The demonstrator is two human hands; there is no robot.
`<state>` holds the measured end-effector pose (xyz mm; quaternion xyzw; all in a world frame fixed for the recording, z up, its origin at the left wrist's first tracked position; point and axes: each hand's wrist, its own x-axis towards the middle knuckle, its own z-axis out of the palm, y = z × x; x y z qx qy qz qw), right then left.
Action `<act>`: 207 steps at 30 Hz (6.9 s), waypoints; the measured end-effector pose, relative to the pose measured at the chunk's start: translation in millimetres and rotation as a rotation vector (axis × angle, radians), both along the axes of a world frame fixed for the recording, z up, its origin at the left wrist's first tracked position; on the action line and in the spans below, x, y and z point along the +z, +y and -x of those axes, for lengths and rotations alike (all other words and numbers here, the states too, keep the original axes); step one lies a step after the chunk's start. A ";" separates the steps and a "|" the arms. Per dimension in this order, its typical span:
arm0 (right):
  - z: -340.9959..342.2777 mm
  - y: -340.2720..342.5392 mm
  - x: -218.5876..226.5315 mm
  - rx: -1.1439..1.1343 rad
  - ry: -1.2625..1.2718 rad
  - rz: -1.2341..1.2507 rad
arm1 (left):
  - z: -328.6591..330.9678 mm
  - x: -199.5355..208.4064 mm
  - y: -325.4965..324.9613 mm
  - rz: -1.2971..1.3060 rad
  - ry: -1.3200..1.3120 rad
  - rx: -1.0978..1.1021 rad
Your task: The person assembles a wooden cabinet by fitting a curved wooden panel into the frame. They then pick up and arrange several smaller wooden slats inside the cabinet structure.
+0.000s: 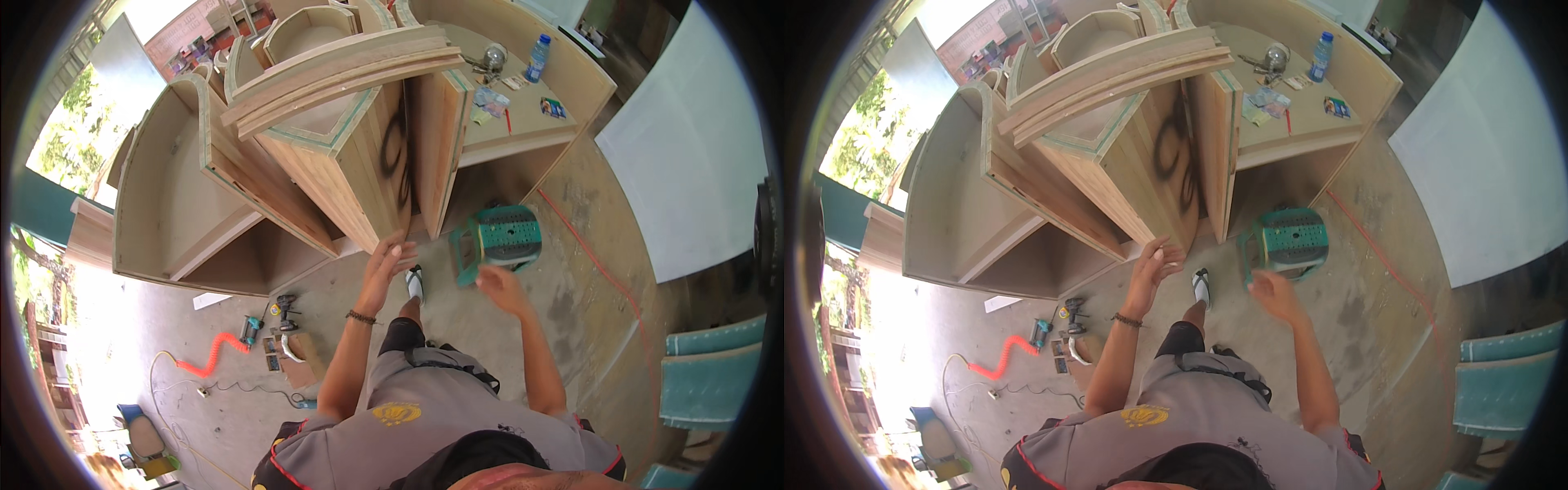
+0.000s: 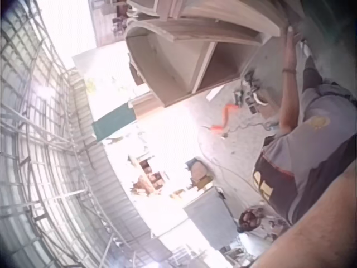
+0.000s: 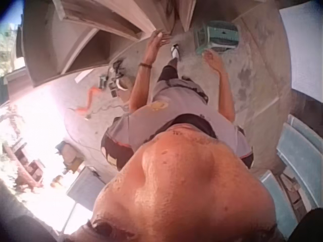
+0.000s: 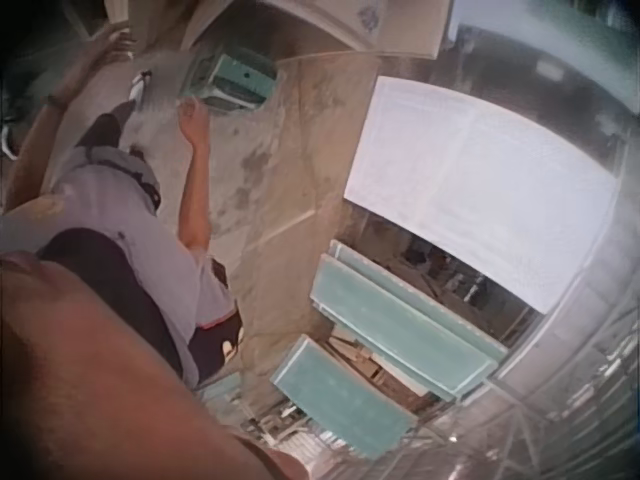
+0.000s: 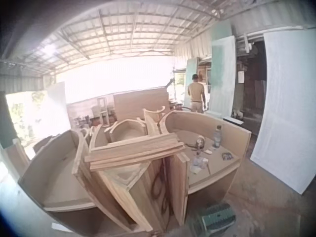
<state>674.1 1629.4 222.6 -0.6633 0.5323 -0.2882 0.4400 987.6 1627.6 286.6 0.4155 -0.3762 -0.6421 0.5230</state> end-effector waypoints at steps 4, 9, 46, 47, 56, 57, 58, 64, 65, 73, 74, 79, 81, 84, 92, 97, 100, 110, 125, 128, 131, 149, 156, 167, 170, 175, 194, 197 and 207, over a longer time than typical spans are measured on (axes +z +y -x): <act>-44.5 -115.4 152.1 0.139 0.012 0.188 | 9.6 20.4 -91.2 0.201 0.126 0.001; -103.8 -253.2 269.5 0.250 0.118 0.606 | 25.7 42.5 -217.5 0.336 0.215 0.019; -245.8 -552.0 292.3 0.925 0.660 0.075 | 68.7 117.9 -373.2 0.357 1.218 0.420; -242.2 -554.3 290.4 0.897 0.697 0.161 | 68.0 117.7 -374.5 0.358 1.208 0.410; -206.6 -507.2 314.5 0.857 0.612 0.181 | 71.2 124.4 -365.9 0.399 1.043 0.544; -209.7 -503.6 316.0 0.887 0.608 0.142 | 69.7 125.0 -364.1 0.417 1.028 0.566; -211.1 -499.8 317.0 0.913 0.604 0.103 | 69.4 125.0 -363.6 0.435 1.013 0.586; -195.1 -481.0 309.3 0.857 0.510 0.195 | 72.7 121.9 -350.2 0.408 1.004 0.517; -192.4 -477.4 311.6 0.856 0.526 0.177 | 73.3 124.1 -346.0 0.399 1.002 0.501; -137.8 -446.1 326.1 0.738 0.454 0.176 | 92.3 136.4 -324.6 0.447 0.702 0.574; -117.9 -447.6 321.8 0.686 0.412 0.185 | 95.9 137.1 -321.6 0.438 0.656 0.575; -24.0 -403.9 291.9 0.381 0.191 0.145 | 121.9 140.9 -296.3 0.373 0.518 0.338; 11.5 -382.0 278.7 0.280 0.114 0.110 | 136.7 143.0 -288.4 0.344 0.450 0.219; 36.5 -334.7 270.1 0.132 -0.014 0.070 | 154.1 148.2 -277.7 0.253 0.392 -0.036; 90.0 -206.9 281.8 -0.306 -0.175 0.124 | 210.6 172.5 -246.1 0.193 0.346 -0.562; 124.5 -171.8 266.4 -0.435 -0.095 0.106 | 266.7 129.7 -233.9 0.126 0.267 -0.751; 146.8 -178.2 233.7 -0.438 -0.079 0.056 | 276.9 115.2 -240.8 0.007 0.262 -0.736; 116.3 -254.7 139.3 -0.290 -0.268 -0.126 | 246.5 25.1 -275.5 -0.117 0.164 -0.485; 80.3 -388.9 37.0 -0.153 -0.409 -0.314 | 215.3 -3.4 -367.5 -0.167 -0.018 0.072; 63.2 -394.1 50.2 -0.074 -0.432 -0.332 | 210.7 -9.2 -377.0 -0.186 -0.244 0.164; 70.7 -399.5 38.7 -0.063 -0.362 -0.289 | 216.2 6.6 -383.3 -0.257 -0.506 0.182; 70.6 -390.1 67.7 -0.076 0.087 -0.190 | 223.2 32.9 -347.3 -0.250 -0.752 0.268; 57.0 -375.3 99.7 -0.091 0.236 0.128 | 206.9 32.6 -303.5 -0.231 -0.752 0.243; -42.9 -316.5 158.2 0.131 -0.160 0.379 | 175.7 9.5 -177.2 0.014 -0.781 -0.019; -64.9 -300.8 159.8 0.059 -0.162 0.422 | 143.4 -17.4 -133.2 0.025 -0.888 -0.184; -101.8 -261.4 186.9 -0.136 -0.167 0.725 | 100.0 -44.7 -41.7 -0.235 -1.051 -0.046; -302.2 110.1 200.7 0.629 -0.363 0.559 | 20.8 -66.1 380.0 -0.632 -0.813 0.673; -328.3 151.0 204.1 0.756 -0.431 0.499 | 28.6 -68.8 443.0 -0.695 -0.700 0.815; -428.7 288.4 180.1 1.173 -0.573 0.391 | 46.8 -85.2 525.9 -0.884 -0.618 1.356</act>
